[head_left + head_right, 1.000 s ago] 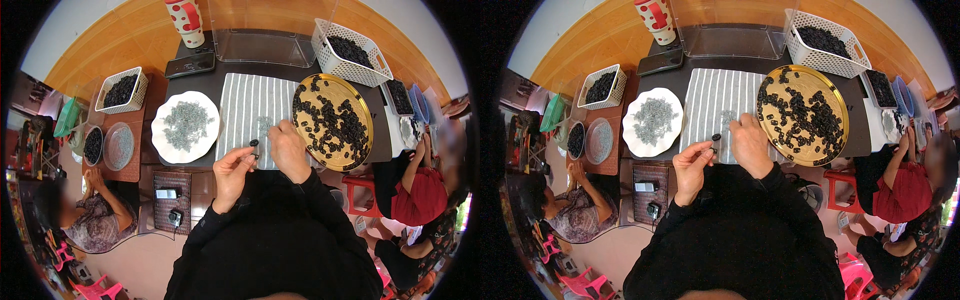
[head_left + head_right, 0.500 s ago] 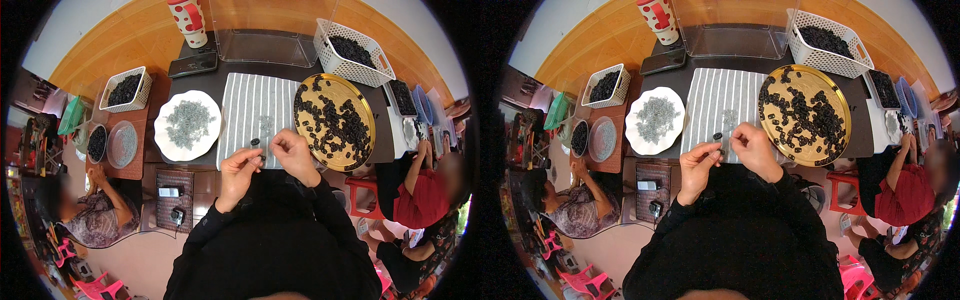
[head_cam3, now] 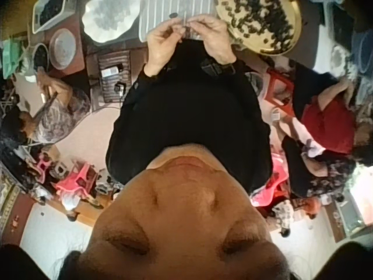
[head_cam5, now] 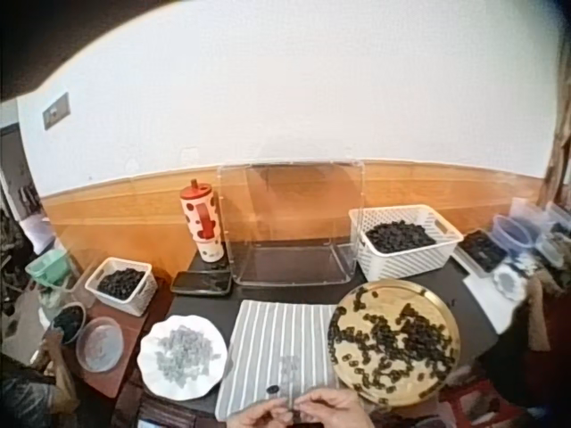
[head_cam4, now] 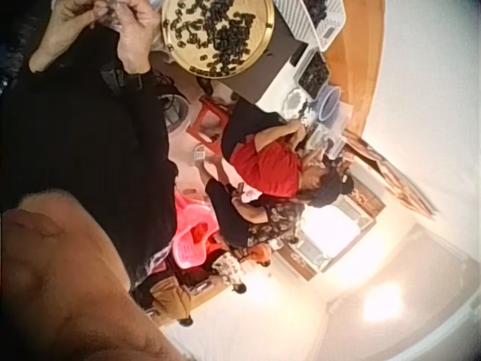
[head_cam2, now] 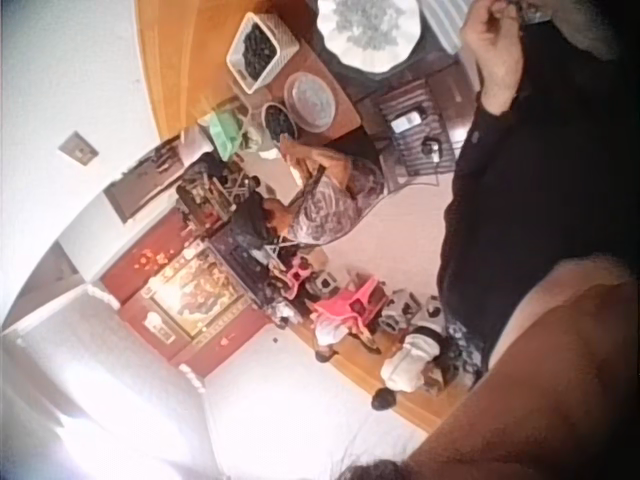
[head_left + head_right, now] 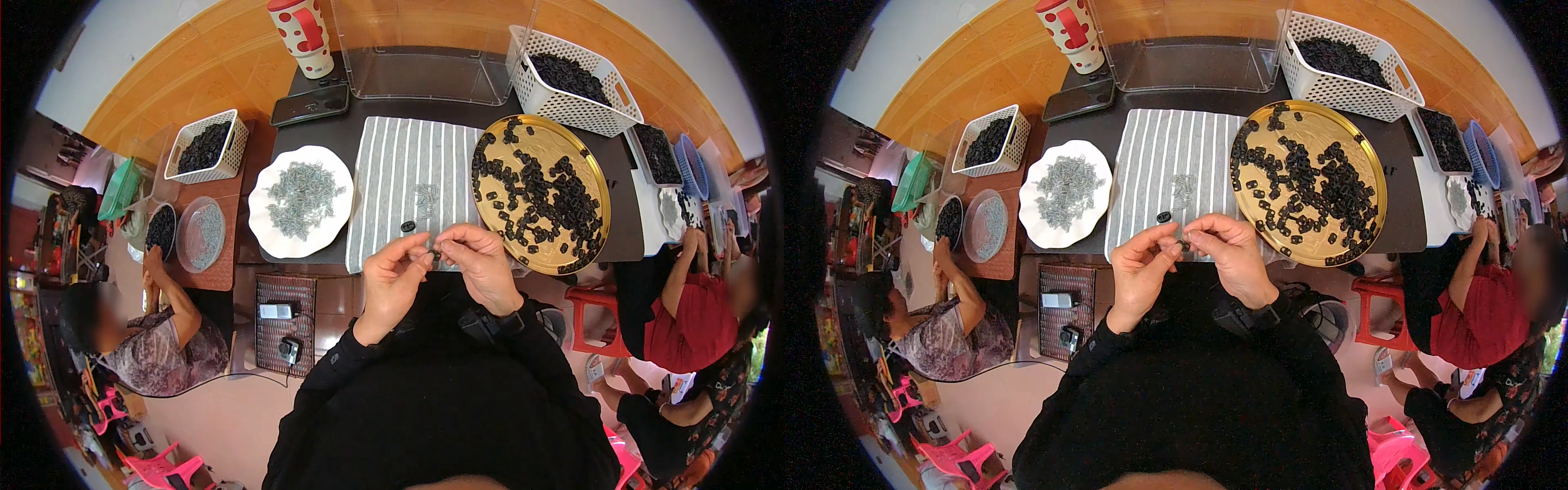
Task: The person assembles small plastic cord stops by taking plastic pieces from a round tray and inserting pins from a cloth into them by hand.
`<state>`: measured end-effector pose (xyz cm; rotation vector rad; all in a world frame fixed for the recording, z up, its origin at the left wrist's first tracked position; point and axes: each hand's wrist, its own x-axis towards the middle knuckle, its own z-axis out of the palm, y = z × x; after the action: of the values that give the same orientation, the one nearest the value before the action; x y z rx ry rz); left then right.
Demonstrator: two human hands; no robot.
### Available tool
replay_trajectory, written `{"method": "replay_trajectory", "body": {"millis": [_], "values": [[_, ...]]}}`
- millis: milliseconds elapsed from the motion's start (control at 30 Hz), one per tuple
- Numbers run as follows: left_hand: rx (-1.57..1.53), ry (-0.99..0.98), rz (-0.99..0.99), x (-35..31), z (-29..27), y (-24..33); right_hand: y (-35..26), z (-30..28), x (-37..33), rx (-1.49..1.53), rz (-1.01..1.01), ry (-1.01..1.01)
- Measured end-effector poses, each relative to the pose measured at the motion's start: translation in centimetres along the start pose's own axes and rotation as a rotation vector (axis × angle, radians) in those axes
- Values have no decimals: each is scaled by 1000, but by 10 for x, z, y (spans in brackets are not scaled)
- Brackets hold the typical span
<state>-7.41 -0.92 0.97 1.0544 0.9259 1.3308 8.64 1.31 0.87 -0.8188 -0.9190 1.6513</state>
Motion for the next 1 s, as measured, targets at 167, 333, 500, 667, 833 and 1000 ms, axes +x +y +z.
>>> {"method": "replay_trajectory", "body": {"millis": [167, 333, 500, 667, 833, 1000], "values": [[-8, -4, 1, -2, 1, 0, -1, 3, -2, 2, 16, 12], [-1, -4, -2, -3, 2, 2, -1, 3, -3, -3, 29, -3], [-25, 8, -4, -3, 4, 3, -6, 5, -3, -118, -29, -39], [-8, 54, 57, -8, 9, 0, -10, 9, -4, -298, -104, -82], [87, 66, 178, -13, 9, -3, -7, 11, -8, -357, -96, -76], [371, 87, 363, -13, 8, 4, 1, 11, -7, -398, -135, -68]]}}
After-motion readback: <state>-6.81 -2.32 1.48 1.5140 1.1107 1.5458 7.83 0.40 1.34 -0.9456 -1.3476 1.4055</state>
